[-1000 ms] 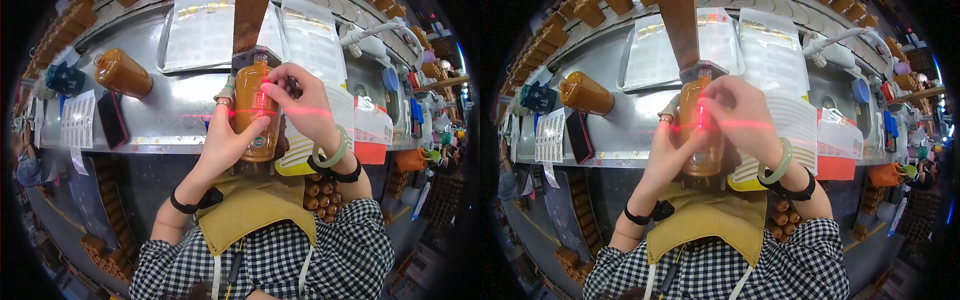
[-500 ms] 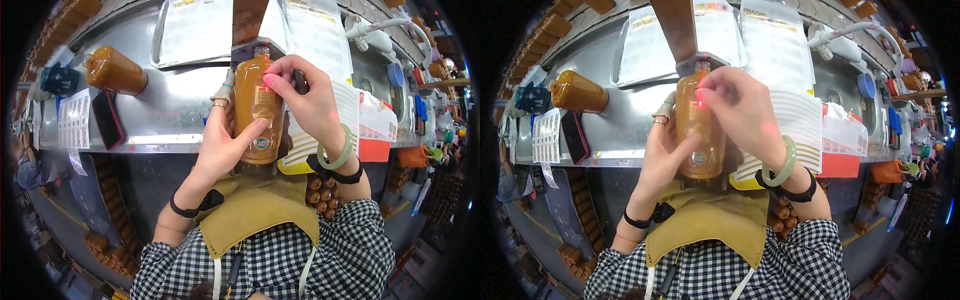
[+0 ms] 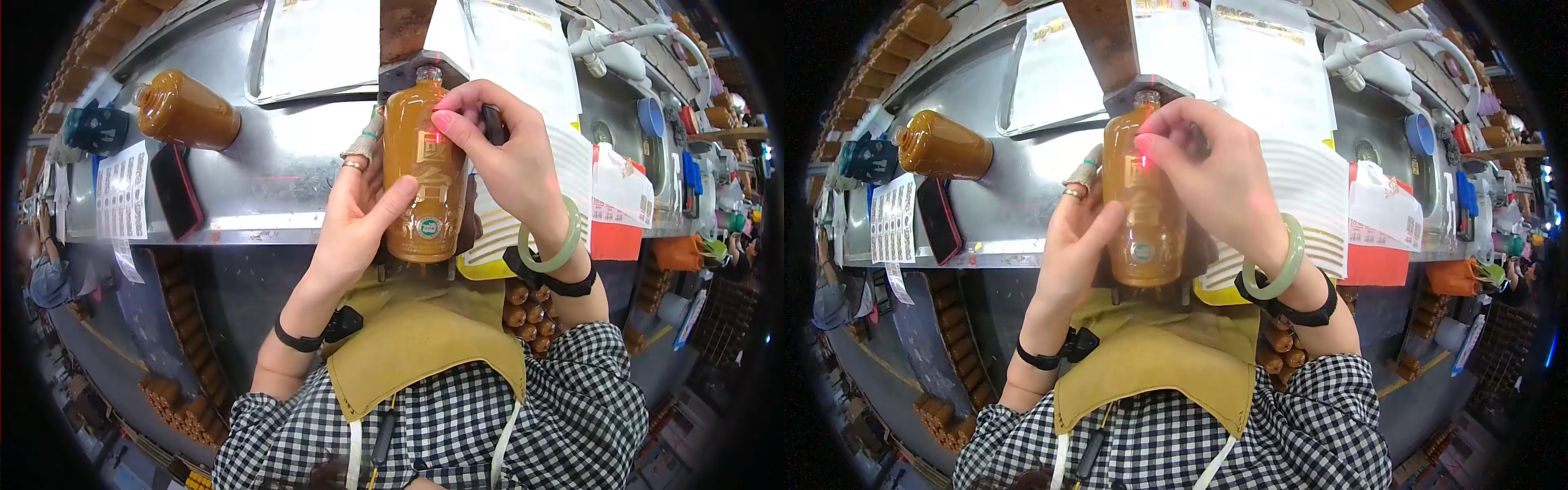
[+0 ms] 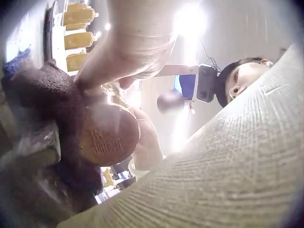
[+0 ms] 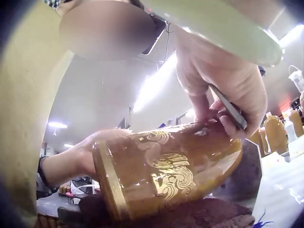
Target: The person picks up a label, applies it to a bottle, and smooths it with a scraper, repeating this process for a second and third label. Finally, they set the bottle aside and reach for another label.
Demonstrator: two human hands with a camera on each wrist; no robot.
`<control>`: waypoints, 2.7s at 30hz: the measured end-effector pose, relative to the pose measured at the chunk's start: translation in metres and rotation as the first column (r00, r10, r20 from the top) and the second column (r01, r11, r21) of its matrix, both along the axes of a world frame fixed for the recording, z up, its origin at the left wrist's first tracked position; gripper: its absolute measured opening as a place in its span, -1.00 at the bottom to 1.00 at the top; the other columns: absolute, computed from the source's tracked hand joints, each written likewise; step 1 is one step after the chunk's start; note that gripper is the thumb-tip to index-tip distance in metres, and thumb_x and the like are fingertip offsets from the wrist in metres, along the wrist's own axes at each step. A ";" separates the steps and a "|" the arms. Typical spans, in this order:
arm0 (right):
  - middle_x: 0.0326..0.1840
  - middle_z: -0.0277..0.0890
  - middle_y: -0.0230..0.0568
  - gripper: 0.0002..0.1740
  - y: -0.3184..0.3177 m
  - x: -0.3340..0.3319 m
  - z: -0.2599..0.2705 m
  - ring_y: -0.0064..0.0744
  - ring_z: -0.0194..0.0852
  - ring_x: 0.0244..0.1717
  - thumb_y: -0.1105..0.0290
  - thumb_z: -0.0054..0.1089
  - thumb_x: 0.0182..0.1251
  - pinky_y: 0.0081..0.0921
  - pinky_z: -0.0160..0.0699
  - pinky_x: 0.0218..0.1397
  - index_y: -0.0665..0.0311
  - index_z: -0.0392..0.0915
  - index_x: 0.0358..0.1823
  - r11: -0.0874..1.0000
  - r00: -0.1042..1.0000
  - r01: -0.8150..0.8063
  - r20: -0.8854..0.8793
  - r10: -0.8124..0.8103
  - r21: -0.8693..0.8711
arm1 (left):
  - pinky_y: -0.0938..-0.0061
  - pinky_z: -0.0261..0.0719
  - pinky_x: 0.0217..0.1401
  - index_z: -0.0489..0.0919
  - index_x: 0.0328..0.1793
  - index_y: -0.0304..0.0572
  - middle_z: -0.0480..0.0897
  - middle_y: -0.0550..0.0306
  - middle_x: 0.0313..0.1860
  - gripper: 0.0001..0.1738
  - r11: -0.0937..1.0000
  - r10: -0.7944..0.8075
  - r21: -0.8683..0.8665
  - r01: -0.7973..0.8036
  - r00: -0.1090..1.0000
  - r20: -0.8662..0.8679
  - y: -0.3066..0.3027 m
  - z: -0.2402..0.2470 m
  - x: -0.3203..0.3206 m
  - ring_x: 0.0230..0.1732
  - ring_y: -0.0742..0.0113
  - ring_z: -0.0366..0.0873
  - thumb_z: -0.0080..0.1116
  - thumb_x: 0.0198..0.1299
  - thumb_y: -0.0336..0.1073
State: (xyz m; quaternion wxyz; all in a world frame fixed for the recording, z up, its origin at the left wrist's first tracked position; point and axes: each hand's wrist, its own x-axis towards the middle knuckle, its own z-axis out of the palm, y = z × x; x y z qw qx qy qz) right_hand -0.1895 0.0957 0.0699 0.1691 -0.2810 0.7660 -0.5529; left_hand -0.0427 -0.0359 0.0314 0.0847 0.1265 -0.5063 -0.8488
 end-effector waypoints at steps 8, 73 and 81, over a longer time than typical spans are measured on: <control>-0.33 0.67 -0.42 -0.86 0.001 0.000 0.000 -0.63 0.45 -0.30 0.44 0.39 0.35 -0.59 0.50 -0.16 0.33 0.72 -0.14 1.000 1.000 -0.004 -0.024 0.004 -0.015 | 0.23 0.25 0.68 -0.07 0.77 -0.41 0.19 -0.20 0.69 -0.10 0.999 -0.009 -0.036 0.010 1.000 0.022 0.001 0.004 0.000 0.66 0.14 0.25 0.22 0.49 -0.44; -0.11 0.47 -0.42 -0.10 0.029 0.051 -0.017 -0.61 0.43 -0.06 0.36 0.55 0.32 -0.63 0.45 0.04 0.38 0.25 0.61 0.975 0.871 0.158 0.488 -0.065 -0.153 | 0.22 0.30 0.66 -0.02 0.75 -0.40 0.28 -0.19 0.65 -0.09 0.999 -0.015 0.045 0.014 0.999 0.033 -0.002 0.003 -0.002 0.61 0.16 0.32 0.29 0.43 -0.46; -0.15 0.42 -0.48 -0.09 0.029 0.051 -0.020 -0.67 0.37 -0.10 0.37 0.55 0.31 -0.66 0.41 -0.02 0.37 0.25 0.62 0.980 0.893 0.144 0.446 -0.069 -0.136 | 0.22 0.30 0.66 -0.02 0.75 -0.40 0.27 -0.19 0.66 -0.10 0.999 -0.012 0.047 0.012 1.000 0.012 -0.002 0.000 -0.002 0.62 0.15 0.31 0.28 0.45 -0.45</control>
